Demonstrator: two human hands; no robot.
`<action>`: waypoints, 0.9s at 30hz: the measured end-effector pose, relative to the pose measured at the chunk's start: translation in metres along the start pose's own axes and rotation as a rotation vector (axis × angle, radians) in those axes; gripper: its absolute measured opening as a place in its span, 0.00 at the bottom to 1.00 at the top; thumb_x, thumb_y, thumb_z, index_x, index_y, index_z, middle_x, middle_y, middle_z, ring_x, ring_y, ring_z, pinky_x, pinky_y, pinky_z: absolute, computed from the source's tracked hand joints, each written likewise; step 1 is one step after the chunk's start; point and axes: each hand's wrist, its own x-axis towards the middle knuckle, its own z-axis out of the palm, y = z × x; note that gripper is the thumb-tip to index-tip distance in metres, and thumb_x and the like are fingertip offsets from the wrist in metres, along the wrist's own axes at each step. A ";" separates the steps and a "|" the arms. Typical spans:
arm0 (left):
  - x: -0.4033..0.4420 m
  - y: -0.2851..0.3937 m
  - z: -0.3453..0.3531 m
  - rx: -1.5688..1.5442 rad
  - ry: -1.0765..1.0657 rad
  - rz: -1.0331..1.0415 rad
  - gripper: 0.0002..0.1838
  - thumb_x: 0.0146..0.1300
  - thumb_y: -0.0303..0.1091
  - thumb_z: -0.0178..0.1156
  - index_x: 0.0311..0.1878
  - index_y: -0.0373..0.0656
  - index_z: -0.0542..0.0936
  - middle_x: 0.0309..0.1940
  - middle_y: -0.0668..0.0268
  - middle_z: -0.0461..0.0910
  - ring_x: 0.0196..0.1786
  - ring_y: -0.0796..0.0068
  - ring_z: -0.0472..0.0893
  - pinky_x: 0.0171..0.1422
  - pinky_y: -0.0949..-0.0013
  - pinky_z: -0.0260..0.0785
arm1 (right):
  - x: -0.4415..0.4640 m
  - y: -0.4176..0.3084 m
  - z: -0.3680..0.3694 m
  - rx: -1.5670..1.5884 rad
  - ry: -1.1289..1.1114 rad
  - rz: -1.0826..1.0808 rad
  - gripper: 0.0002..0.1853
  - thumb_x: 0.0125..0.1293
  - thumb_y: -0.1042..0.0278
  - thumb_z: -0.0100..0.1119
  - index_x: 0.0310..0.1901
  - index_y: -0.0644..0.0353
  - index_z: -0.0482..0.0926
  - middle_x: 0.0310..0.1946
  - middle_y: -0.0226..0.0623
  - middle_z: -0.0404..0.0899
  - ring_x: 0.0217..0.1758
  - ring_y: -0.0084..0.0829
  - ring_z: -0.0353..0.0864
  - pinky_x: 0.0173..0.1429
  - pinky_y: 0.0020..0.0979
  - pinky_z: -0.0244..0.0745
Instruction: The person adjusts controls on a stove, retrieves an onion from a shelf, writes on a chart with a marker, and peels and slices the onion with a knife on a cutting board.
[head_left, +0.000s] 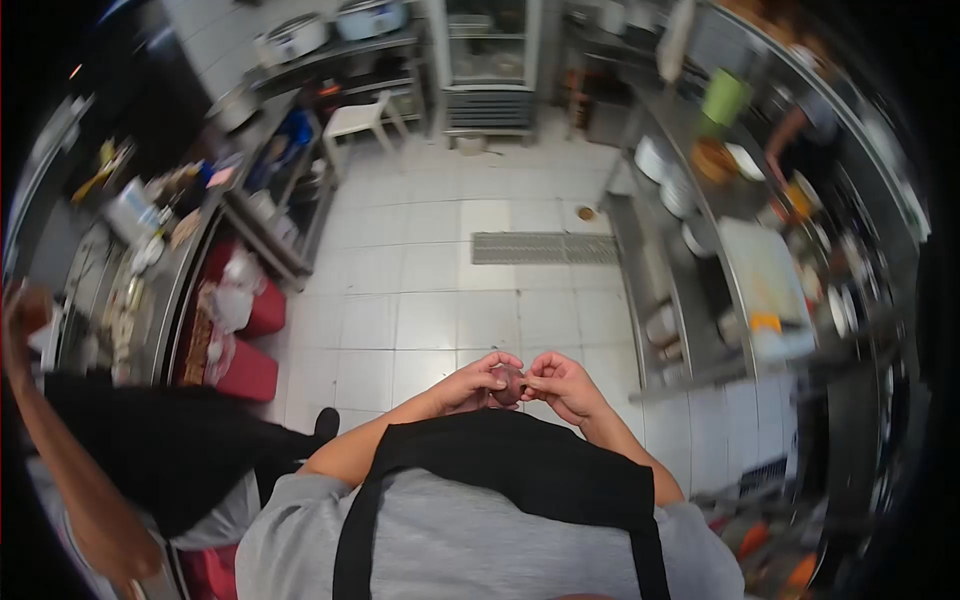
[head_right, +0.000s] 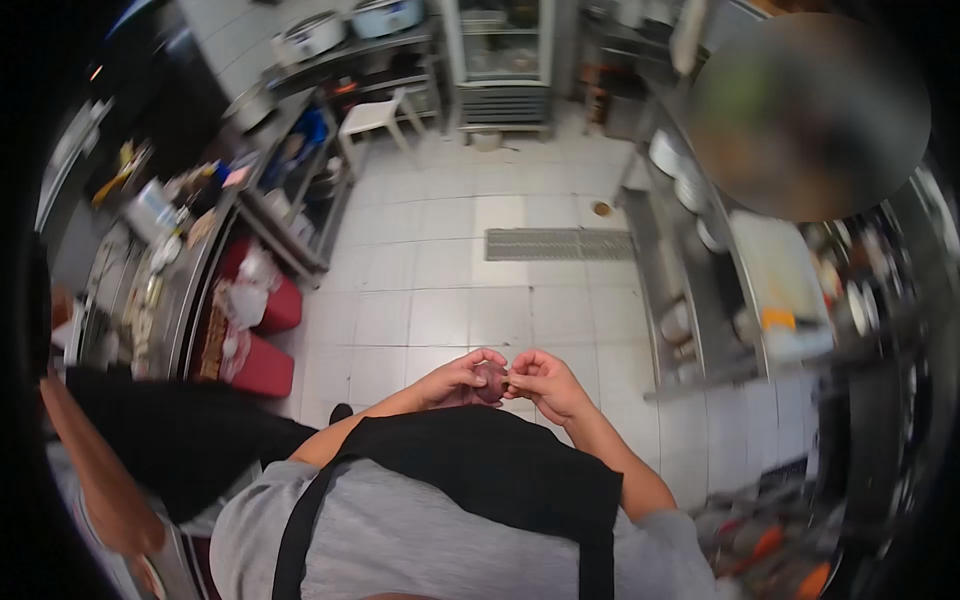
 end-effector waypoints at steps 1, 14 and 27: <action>0.002 0.014 -0.016 -0.068 0.006 0.041 0.24 0.60 0.33 0.59 0.58 0.48 0.63 0.50 0.61 0.72 0.53 0.67 0.74 0.55 0.59 0.68 | 0.029 -0.009 0.000 -0.093 -0.002 0.004 0.09 0.58 0.80 0.59 0.39 0.64 0.72 0.32 0.36 0.78 0.34 0.27 0.80 0.42 0.27 0.78; 0.088 0.207 -0.162 0.309 0.249 0.283 0.18 0.64 0.33 0.59 0.54 0.43 0.66 0.38 0.67 0.74 0.39 0.79 0.74 0.45 0.70 0.71 | 0.307 -0.092 -0.005 -0.475 -0.003 -0.131 0.11 0.55 0.81 0.62 0.39 0.65 0.71 0.30 0.36 0.77 0.32 0.25 0.78 0.39 0.26 0.77; 0.102 0.361 -0.363 0.156 0.909 0.196 0.13 0.61 0.33 0.57 0.47 0.46 0.68 0.26 0.71 0.72 0.27 0.80 0.74 0.34 0.71 0.75 | 0.571 -0.195 -0.029 -0.657 -0.208 0.097 0.15 0.57 0.79 0.59 0.47 0.63 0.73 0.41 0.32 0.76 0.40 0.19 0.74 0.47 0.23 0.70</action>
